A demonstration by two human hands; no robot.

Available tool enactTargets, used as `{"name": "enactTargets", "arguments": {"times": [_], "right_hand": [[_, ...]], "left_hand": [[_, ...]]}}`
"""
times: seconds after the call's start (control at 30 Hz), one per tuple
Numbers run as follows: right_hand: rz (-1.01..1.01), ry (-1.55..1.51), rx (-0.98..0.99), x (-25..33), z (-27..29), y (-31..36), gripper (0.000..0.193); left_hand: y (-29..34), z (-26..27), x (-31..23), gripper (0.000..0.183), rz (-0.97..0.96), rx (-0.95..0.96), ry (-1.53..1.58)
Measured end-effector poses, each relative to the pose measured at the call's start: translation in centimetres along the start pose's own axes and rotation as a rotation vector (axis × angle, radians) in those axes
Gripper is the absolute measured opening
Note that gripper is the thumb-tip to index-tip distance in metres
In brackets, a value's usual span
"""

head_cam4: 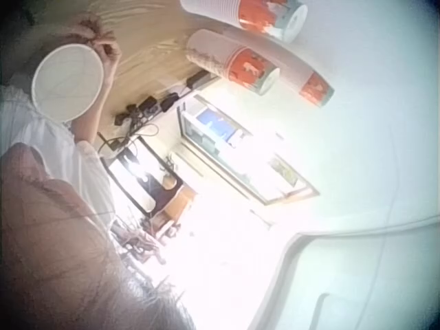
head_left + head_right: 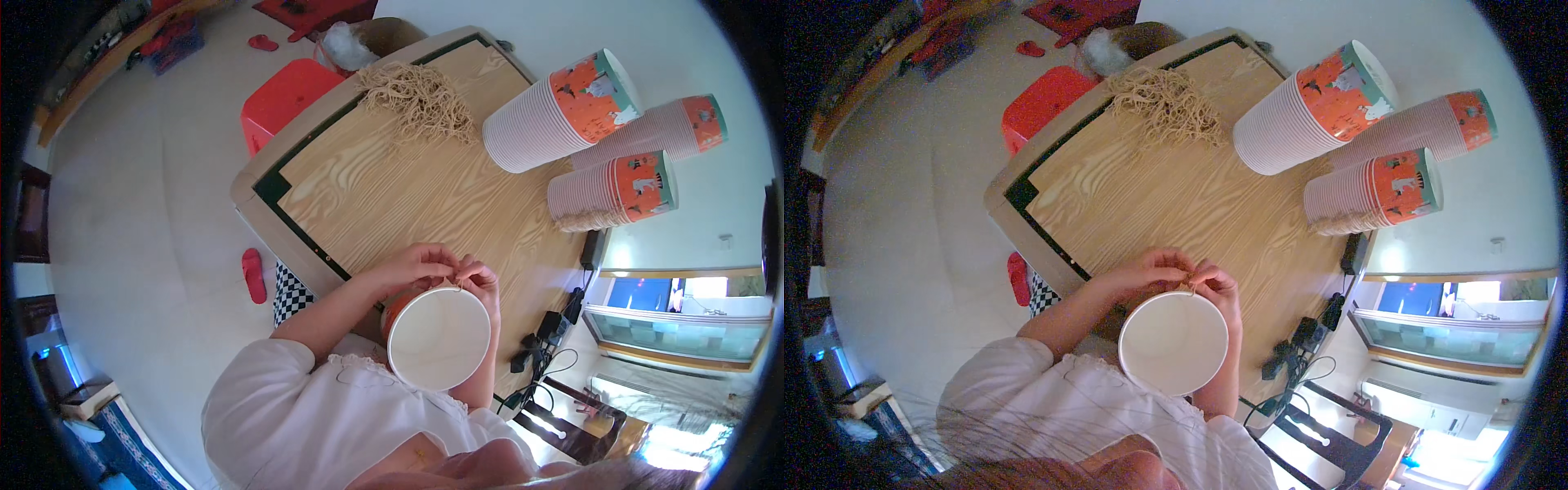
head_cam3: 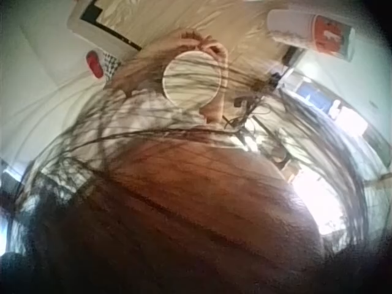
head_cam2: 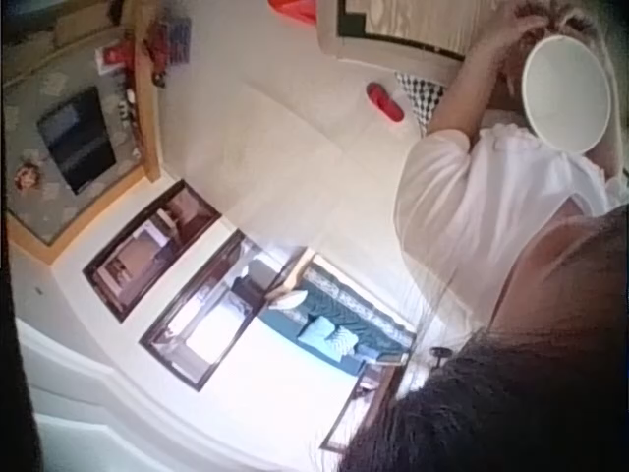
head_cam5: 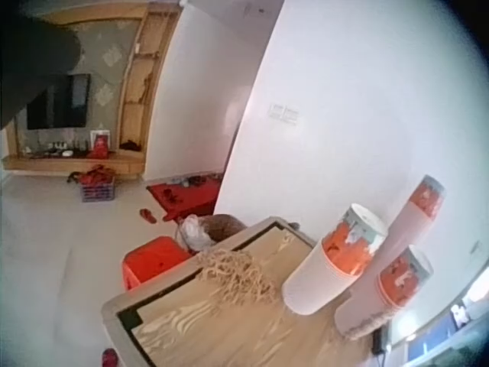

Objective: Placing rubber bands around the rims of decorative paper cups to prepare them for packaging.

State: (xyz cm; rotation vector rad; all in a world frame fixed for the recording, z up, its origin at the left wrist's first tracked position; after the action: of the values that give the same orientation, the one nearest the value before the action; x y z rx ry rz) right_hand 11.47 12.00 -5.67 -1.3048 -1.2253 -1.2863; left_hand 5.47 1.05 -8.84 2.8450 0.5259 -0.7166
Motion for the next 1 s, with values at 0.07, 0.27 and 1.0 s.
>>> {"name": "enactTargets", "arguments": {"times": [0.07, 0.27, 1.0], "right_hand": [[0.012, -0.002, -0.013, 0.0, -0.1, 0.1, 0.006], [-0.033, -0.007, -0.021, 0.3, -0.5, 0.2, 0.007], [0.013, -0.004, -0.092, -0.3, 0.7, 1.2, 0.007]], "left_hand": [[0.1, 0.4, 0.3, 0.024, 0.008, 0.0, 0.001], [0.0, -0.9, -0.2, 0.017, 0.049, -0.046, -0.009], [0.2, -1.0, 0.2, 0.018, 0.107, -0.081, -0.164]]}}
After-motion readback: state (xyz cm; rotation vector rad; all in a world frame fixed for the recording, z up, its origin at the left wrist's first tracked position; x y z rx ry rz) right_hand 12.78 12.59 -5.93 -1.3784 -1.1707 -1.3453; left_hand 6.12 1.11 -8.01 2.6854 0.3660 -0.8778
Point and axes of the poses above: each hand's wrist, its own y-axis away from the middle knuckle, its own z-axis out of the back of the hand, x = y × z, the point moved 6 cm from there along -y, towards the middle knuckle, and after that the axes turned 12 degrees about y, right-handed, at the moved point
